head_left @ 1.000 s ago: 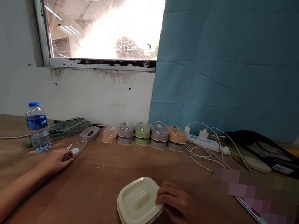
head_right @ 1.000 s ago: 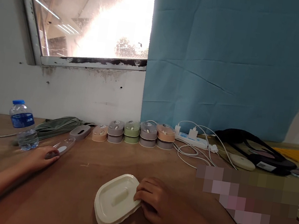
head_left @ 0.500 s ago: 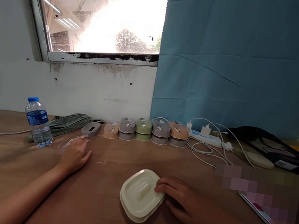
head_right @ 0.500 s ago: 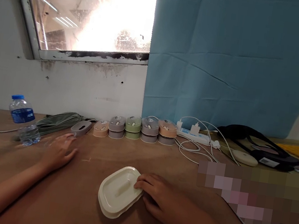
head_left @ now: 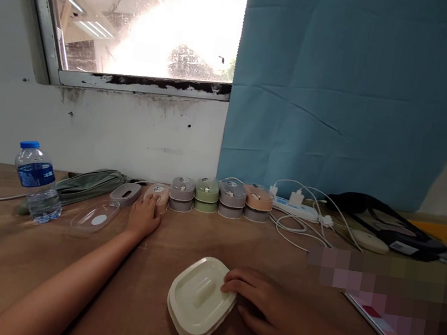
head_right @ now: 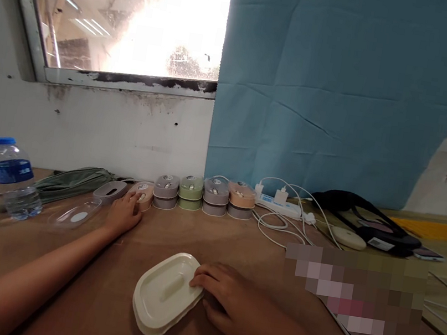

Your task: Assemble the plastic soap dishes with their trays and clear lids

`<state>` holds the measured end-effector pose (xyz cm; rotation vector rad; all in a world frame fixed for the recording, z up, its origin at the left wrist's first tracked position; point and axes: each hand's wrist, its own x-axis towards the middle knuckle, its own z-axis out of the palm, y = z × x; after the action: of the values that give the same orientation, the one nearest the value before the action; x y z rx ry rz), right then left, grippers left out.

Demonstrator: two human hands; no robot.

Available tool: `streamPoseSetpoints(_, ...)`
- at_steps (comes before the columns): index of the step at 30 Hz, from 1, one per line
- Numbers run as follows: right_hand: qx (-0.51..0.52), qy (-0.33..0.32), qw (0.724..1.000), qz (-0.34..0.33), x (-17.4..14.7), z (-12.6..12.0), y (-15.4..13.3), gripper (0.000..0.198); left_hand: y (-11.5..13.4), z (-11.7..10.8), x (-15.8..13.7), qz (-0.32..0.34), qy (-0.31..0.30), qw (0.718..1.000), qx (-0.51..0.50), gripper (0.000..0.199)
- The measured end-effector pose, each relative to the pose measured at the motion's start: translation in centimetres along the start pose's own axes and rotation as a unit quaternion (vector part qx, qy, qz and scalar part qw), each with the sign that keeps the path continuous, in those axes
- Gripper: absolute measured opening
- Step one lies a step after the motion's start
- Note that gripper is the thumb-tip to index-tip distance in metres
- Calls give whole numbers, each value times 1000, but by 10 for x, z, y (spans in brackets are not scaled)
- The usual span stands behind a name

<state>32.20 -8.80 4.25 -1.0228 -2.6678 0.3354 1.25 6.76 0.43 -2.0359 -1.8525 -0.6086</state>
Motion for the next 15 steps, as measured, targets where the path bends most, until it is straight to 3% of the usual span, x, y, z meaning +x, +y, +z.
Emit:
streamPoseSetpoints(4,-59,-3,998,-13,1,1,0,20,-5,-32,-46,49,-14,998,-22,50)
streamPoseSetpoints(8,-117,-9,988,-102,0,-5,1,10,-3,-63,-94,87,-21,992,-89,45)
streamPoseSetpoints(12,-114,75,972,-190,-1,-8,6,10,19,-78,-118,138,-46,972,-183,47)
streamPoseSetpoints(15,-121,141,957,-221,-1,-6,14,15,39,-79,-117,208,-92,928,-297,56)
